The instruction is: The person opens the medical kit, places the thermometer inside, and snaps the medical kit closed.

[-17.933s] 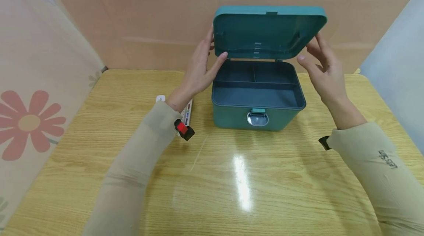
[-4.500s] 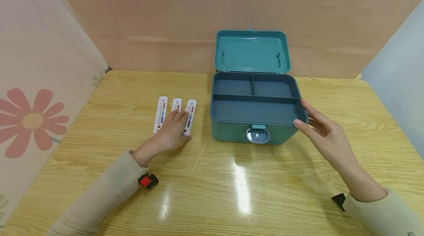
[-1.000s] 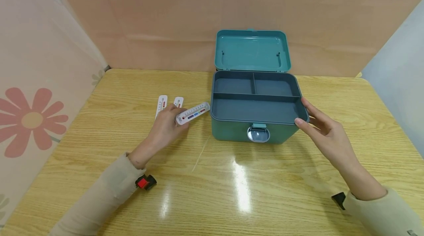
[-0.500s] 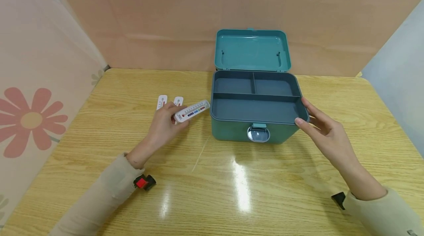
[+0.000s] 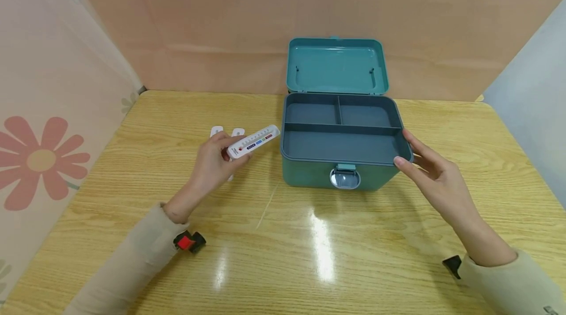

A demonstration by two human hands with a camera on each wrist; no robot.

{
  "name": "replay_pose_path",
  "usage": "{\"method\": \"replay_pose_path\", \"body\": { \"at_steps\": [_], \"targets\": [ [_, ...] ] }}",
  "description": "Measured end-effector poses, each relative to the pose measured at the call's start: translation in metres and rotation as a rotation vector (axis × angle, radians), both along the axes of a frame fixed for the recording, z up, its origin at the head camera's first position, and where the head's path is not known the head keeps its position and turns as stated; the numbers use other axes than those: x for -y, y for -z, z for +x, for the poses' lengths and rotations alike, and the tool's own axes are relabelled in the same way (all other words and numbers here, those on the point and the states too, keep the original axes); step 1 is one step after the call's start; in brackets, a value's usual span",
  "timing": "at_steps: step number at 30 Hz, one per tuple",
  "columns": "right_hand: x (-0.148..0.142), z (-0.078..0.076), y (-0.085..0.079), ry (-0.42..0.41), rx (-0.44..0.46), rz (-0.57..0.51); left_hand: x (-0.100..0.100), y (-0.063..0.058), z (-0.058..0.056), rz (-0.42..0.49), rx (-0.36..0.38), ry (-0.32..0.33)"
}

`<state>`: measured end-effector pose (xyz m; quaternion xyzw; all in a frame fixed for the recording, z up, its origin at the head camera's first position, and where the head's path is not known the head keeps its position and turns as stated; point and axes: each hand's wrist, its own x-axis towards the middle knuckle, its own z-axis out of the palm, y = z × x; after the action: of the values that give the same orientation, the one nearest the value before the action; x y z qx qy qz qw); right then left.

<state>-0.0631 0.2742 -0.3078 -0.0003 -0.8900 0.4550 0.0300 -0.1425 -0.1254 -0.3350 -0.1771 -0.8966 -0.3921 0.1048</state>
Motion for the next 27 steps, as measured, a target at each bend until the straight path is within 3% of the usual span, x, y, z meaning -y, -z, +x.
{"method": "replay_pose_path", "body": {
  "at_steps": [19, 27],
  "targets": [
    [0.001, 0.0, -0.001, 0.001, 0.004, -0.01, 0.005, -0.018, -0.001, 0.121, -0.006, -0.103],
    [0.001, 0.0, -0.002, 0.003, 0.004, -0.009, 0.007, -0.021, -0.001, 0.168, -0.069, -0.113]
  ]
}}
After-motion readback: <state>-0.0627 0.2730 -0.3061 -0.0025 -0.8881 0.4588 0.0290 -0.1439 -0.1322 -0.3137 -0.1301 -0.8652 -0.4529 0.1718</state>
